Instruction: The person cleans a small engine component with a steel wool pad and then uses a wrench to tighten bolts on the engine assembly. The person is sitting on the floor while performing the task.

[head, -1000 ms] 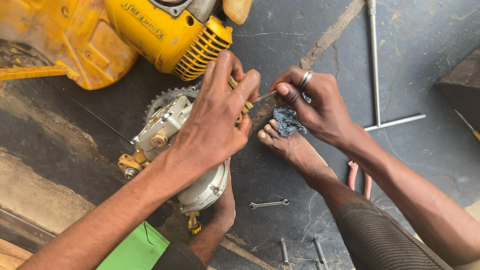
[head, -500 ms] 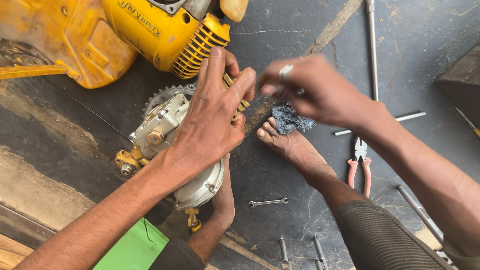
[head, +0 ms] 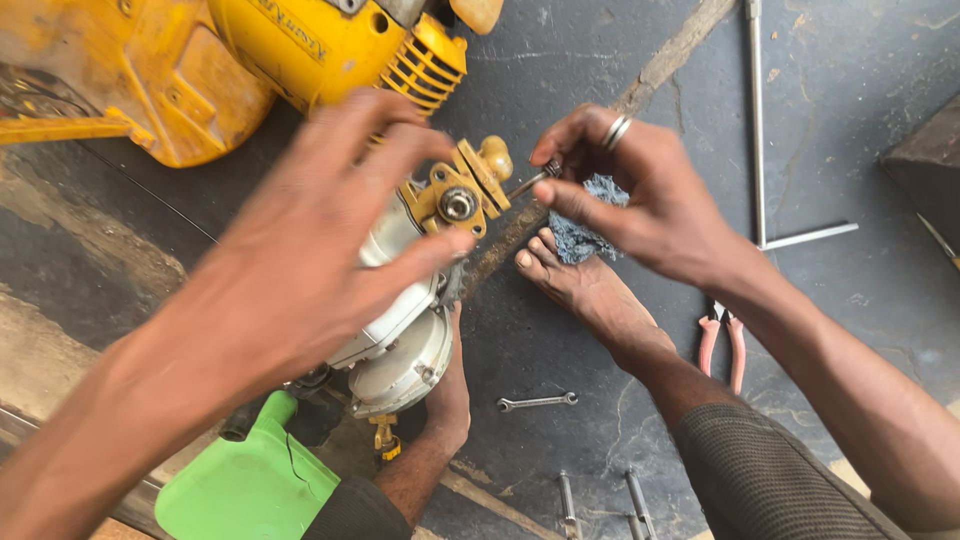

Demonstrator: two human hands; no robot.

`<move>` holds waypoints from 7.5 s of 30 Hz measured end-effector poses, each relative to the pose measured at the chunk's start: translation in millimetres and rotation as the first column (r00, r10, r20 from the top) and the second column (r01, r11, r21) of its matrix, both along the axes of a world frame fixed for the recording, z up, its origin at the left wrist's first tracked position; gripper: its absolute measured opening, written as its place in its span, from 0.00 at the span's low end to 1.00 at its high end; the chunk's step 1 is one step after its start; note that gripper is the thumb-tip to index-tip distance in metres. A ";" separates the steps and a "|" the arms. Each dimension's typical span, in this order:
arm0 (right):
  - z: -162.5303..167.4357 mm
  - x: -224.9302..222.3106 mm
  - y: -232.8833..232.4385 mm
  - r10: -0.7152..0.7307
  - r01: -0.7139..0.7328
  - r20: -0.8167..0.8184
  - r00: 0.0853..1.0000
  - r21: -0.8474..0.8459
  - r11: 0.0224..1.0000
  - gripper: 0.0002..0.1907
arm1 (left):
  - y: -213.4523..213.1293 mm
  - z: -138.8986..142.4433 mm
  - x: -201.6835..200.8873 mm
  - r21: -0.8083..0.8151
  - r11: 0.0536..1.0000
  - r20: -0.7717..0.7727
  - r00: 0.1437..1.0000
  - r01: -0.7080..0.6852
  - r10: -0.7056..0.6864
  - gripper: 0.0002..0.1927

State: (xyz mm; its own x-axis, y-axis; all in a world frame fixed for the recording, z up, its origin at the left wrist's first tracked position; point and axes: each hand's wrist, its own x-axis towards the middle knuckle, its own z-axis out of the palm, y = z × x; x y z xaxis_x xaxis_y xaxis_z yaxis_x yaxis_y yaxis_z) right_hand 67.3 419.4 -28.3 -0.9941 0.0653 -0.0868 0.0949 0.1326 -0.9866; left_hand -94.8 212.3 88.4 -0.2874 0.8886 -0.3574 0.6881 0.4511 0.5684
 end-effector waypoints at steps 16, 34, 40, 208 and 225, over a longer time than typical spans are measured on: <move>-6.5 2.6 -8.3 -0.050 0.104 0.211 0.976 -0.254 0.961 0.09 | -27.3 -28.6 3.4 -0.058 0.994 0.081 0.992 -0.091 0.095 0.40; -8.0 -5.1 -19.9 -0.061 0.087 0.242 0.968 -0.099 0.991 0.11 | -31.8 -41.0 10.8 0.240 0.951 0.085 0.980 -0.193 0.178 0.31; -7.0 -5.5 -21.6 -0.062 0.087 0.219 0.974 -0.108 0.990 0.10 | -32.0 -41.0 11.8 0.233 0.938 0.113 0.965 -0.257 0.237 0.32; -24.7 16.1 -37.5 -0.125 0.129 0.031 0.992 -0.173 0.976 0.16 | -25.4 -142.1 23.9 0.541 0.692 0.244 0.877 -0.478 0.415 0.06; -23.9 10.2 -25.2 -0.008 0.008 0.019 1.000 0.016 1.000 0.12 | -35.1 -139.9 22.6 0.733 0.555 0.126 0.880 -0.394 0.458 0.07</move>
State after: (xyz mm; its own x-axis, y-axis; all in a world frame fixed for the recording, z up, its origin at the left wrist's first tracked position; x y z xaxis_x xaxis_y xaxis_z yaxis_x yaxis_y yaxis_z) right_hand 77.4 394.2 -52.2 -0.9917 0.0751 -0.1045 0.1146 0.1472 -0.9824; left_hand -72.2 177.3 -51.5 -0.6976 0.6097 0.3762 0.5791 0.1707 0.7972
